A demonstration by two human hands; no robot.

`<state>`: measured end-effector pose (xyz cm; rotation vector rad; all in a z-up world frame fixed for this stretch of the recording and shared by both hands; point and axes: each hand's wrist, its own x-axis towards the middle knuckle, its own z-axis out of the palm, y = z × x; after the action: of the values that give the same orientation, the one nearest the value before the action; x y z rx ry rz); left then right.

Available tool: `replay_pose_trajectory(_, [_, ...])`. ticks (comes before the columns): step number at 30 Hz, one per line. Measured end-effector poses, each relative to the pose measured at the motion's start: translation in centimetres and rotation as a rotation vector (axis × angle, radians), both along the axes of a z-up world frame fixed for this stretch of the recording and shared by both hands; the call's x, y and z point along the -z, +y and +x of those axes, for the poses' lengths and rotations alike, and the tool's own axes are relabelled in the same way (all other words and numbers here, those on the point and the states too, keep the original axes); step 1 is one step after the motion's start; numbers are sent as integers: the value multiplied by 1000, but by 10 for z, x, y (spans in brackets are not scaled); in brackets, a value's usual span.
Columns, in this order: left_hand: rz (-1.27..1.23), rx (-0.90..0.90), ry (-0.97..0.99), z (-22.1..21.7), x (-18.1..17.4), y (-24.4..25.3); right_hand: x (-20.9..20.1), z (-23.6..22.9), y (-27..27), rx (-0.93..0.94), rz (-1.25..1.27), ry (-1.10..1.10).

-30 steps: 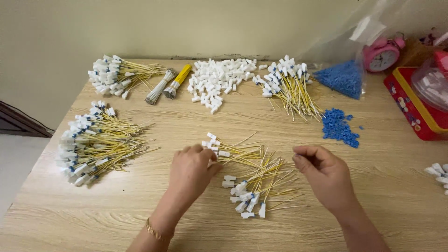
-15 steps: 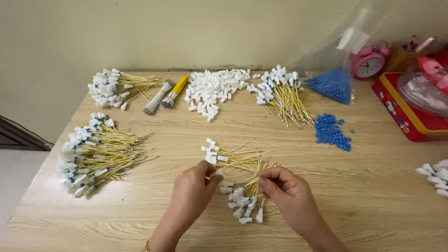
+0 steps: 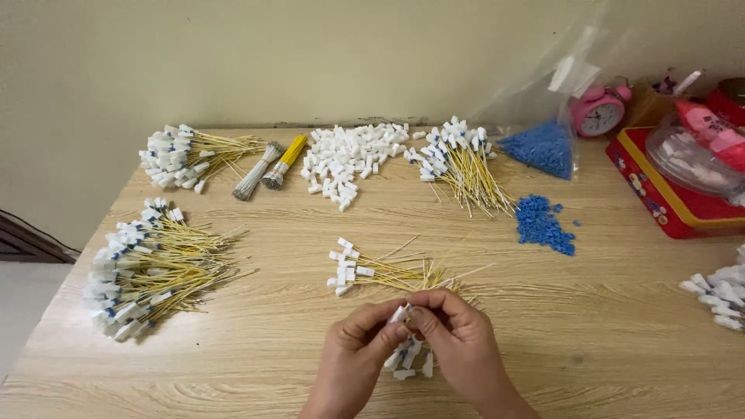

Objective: Assembling small electronic components by manually attaching white plastic housings to bundles of metal wire pins on a workbench.

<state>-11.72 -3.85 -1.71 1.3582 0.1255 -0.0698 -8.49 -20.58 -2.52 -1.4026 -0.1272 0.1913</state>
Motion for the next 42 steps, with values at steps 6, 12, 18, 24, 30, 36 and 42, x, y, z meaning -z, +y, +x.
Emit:
replay_pose_trajectory(6, [-42, -17, 13, -1, 13, -5, 1, 0, -1, -9, -37, -79])
replay_pose_trajectory(12, [-83, -17, 60, -6, 5, -12, 10, 3, -5, 2, 7, -119])
replay_pose_trajectory(18, [-284, -42, 110, 2, 18, -3, 3, 1, -5, 38, -70, -108])
replay_pose_trajectory(24, [-274, -82, 161, 9, -3, -4, -10, 1, -5, 19, -57, -68])
replay_pose_trajectory(30, [-151, -57, 74, 13, 6, -15, -2, 12, -5, -10, -50, -184])
replay_pose_trajectory(36, [-101, -23, 19, 15, 23, -14, -18, 20, -3, 10, -119, -209])
replay_pose_trajectory(42, [-115, -87, 63, 27, 6, -13, -15, 29, -2, 10, -185, -279])
